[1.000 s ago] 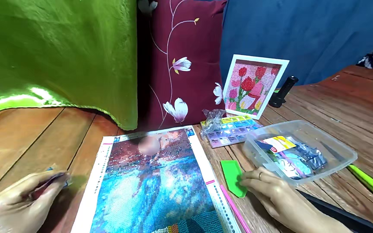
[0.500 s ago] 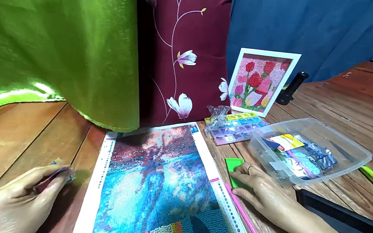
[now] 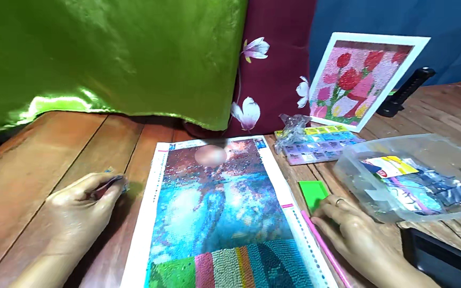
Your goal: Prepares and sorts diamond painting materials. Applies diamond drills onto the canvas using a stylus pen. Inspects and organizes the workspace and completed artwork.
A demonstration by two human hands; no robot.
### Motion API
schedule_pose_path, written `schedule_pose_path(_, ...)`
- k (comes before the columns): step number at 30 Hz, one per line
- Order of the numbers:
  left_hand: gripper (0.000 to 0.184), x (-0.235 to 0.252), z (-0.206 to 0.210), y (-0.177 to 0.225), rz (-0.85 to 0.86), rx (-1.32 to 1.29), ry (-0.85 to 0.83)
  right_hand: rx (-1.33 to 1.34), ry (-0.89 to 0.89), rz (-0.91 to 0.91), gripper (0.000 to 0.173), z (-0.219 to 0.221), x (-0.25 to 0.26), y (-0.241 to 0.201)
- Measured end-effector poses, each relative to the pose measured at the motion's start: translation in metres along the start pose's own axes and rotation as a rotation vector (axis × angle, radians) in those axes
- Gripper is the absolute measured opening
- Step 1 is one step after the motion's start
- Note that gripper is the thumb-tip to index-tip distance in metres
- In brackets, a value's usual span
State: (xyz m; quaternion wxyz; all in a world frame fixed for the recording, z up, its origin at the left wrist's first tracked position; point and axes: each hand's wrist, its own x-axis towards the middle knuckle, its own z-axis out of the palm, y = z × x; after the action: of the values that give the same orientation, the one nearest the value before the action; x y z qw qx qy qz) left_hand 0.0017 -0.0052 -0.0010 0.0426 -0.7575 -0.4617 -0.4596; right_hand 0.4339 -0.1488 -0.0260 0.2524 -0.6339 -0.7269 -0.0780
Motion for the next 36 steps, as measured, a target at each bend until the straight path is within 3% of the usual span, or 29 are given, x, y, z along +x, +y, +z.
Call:
schedule_pose_path(5, 0.021, 0.003, 0.001, 0.003, 0.016, 0.015, -0.017, 0.024, -0.124, -0.018, 0.023, -0.006, 0.003, 0.011)
schedule_pose_path(9, 0.019, 0.003, 0.003, 0.001, 0.015, -0.001, -0.007, 0.137, -0.212, 0.074, 0.019, -0.019, 0.005, 0.011)
schedule_pose_path(14, 0.026, 0.002, 0.006, -0.001, 0.033, -0.023, 0.003, 0.23, -0.038, 0.149, 0.023, -0.033, 0.005, 0.024)
schedule_pose_path(17, 0.029, 0.0, 0.007, -0.003, 0.007, -0.046, -0.002, 0.134, 0.167, 0.123, 0.032, -0.068, 0.014, 0.038)
schedule_pose_path(19, 0.031, -0.001, 0.007, -0.007, -0.007, -0.065, -0.016, 0.006, 0.26, 0.151, 0.026, -0.091, 0.021, 0.051)
schedule_pose_path(21, 0.031, -0.002, 0.007, -0.011, -0.015, -0.075, -0.028, -0.083, 0.209, 0.198, 0.008, -0.101, 0.022, 0.062)
schedule_pose_path(22, 0.032, -0.002, 0.006, -0.012, -0.018, -0.069, -0.031, -0.09, 0.158, 0.227, 0.01, -0.101, 0.022, 0.065)
schedule_pose_path(27, 0.033, -0.003, 0.004, -0.012, -0.038, -0.045, -0.031, -0.134, 0.093, 0.028, 0.022, -0.07, 0.007, 0.046)
schedule_pose_path(32, 0.033, -0.003, 0.004, -0.015, -0.039, -0.044, -0.029, -0.246, 0.125, -0.08, 0.022, -0.064, 0.001, 0.025)
schedule_pose_path(36, 0.033, -0.002, 0.004, -0.012, -0.041, -0.038, -0.017, -0.203, 0.02, -0.159, 0.018, -0.053, -0.005, 0.007)
